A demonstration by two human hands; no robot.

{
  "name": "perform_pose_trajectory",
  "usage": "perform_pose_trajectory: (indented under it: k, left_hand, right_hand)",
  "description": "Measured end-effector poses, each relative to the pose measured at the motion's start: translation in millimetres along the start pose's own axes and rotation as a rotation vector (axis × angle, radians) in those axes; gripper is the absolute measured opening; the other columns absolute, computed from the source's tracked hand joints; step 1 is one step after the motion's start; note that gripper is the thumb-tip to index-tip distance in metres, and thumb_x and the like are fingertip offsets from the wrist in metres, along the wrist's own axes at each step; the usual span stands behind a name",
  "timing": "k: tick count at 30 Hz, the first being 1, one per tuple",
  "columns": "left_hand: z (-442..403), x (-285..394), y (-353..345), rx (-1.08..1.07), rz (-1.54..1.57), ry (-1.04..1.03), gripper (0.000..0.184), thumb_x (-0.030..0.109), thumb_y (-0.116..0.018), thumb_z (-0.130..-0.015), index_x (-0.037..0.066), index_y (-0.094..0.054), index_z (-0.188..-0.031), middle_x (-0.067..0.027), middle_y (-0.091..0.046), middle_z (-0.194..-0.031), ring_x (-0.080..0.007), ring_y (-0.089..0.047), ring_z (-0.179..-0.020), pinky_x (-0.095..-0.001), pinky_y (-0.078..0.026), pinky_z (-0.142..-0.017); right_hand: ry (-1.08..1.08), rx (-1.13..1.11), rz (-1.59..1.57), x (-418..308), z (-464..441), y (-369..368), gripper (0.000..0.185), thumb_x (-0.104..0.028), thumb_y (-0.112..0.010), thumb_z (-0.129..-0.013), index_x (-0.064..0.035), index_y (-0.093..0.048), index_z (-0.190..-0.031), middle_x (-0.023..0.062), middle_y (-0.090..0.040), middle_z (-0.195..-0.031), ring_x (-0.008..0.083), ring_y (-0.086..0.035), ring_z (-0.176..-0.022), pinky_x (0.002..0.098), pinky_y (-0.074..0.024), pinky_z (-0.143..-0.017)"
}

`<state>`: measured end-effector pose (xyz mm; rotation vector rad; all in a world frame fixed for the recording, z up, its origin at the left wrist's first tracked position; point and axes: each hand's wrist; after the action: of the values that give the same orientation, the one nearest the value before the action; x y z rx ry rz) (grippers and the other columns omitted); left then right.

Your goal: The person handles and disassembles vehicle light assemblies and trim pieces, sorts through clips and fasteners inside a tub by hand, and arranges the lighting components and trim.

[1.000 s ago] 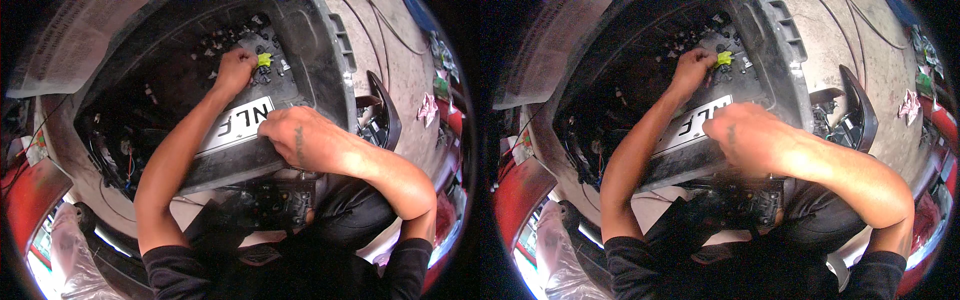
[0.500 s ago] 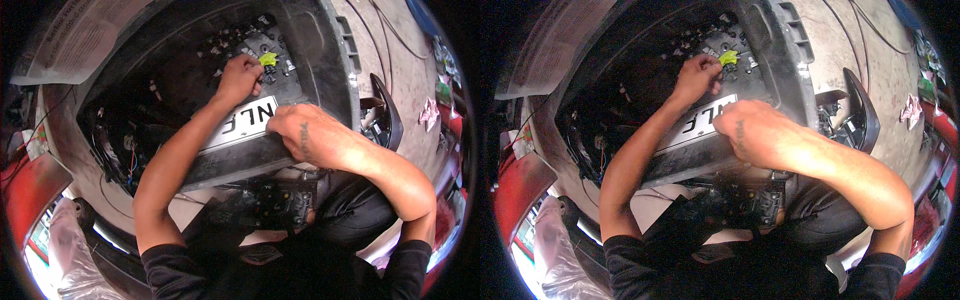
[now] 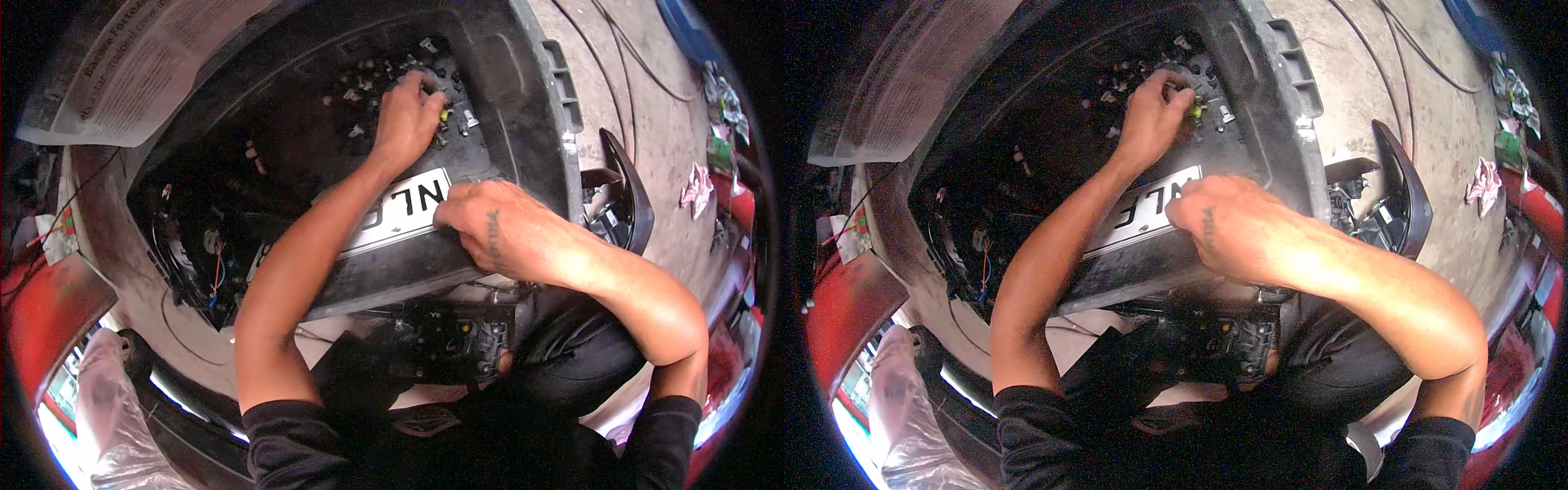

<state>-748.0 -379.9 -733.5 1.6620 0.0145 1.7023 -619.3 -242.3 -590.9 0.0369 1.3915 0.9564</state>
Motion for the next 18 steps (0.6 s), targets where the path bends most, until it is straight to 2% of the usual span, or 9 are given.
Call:
perform_pose_trajectory:
  k: [4,7,13,15,17,18]
  left_hand:
    - [-5.4,-12.4,0.5,0.046,-0.067,-0.039,0.034,0.019,-0.067,-0.094,-0.006,-0.069,-0.116,-0.0224,-0.072,-0.082,-0.0294,-0.073,-0.072,-0.042,-0.055,-0.071]
    - [-13.5,-26.4,-3.7,0.004,-0.069,-0.09,0.031,0.019,-0.066,-0.094,-0.006,-0.073,-0.112,-0.0253,-0.074,-0.088,-0.0324,-0.075,-0.08,-0.0435,-0.056,-0.076]
    - [-22.7,-36.9,1.5,0.053,-0.102,-0.191,0.031,0.024,-0.067,-0.094,-0.004,-0.077,-0.102,-0.0228,-0.076,-0.094,-0.0338,-0.075,-0.085,-0.0431,-0.056,-0.081]
    - [-23.0,-31.9,12.5,0.02,-0.042,-0.147,0.033,0.028,-0.068,-0.094,-0.003,-0.077,-0.103,-0.0224,-0.077,-0.093,-0.0319,-0.075,-0.086,-0.0412,-0.056,-0.084]
    - [-16.0,-23.7,26.3,0.0,-0.028,-0.107,0.035,0.03,-0.069,-0.094,-0.003,-0.077,-0.102,-0.0221,-0.077,-0.094,-0.0305,-0.074,-0.087,-0.0405,-0.056,-0.086]
    - [-14.2,-19.0,33.6,-0.005,-0.065,-0.087,0.033,0.029,-0.068,-0.097,-0.002,-0.076,-0.103,-0.0197,-0.077,-0.091,-0.0241,-0.074,-0.083,-0.0376,-0.057,-0.078]
  right_hand:
    - [-0.021,-0.035,0.016,-1.1,-1.3,1.1,0.01,0.001,-0.06,-0.08,0.002,-0.067,-0.087,0.0248,-0.07,-0.093,0.046,-0.069,-0.095,0.0533,-0.0553,-0.084]
    - [-0.025,-0.045,0.026,-2.7,-2.2,2.2,0.01,0.0,-0.061,-0.08,0.002,-0.068,-0.087,0.0248,-0.07,-0.092,0.0458,-0.069,-0.095,0.0533,-0.0552,-0.084]
    - [-0.016,-0.031,0.05,4.1,-0.8,-3.2,0.012,-0.002,-0.063,-0.08,0.0007,-0.069,-0.09,0.0242,-0.07,-0.094,0.0447,-0.069,-0.098,0.053,-0.0551,-0.086]
    - [-0.046,-0.052,0.065,6.8,-1.8,-2.0,0.013,-0.003,-0.063,-0.08,0.0003,-0.069,-0.091,0.0237,-0.07,-0.095,0.0444,-0.068,-0.099,0.0523,-0.0553,-0.087]
    - [0.012,0.017,0.147,13.6,1.4,-2.8,0.014,-0.002,-0.063,-0.08,0.0006,-0.069,-0.093,0.0234,-0.071,-0.097,0.0447,-0.068,-0.098,0.0507,-0.056,-0.088]
    - [0.051,0.104,0.147,18.8,1.0,-5.2,0.015,-0.002,-0.063,-0.08,0.0006,-0.07,-0.093,0.0232,-0.071,-0.097,0.0445,-0.068,-0.098,0.0507,-0.0561,-0.088]
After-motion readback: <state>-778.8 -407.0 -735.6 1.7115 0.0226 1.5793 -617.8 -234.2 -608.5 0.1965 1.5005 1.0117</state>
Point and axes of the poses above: each hand's wrist, its own z-axis away from the middle knuckle, its own y-axis out of the back of the hand, x = y × z
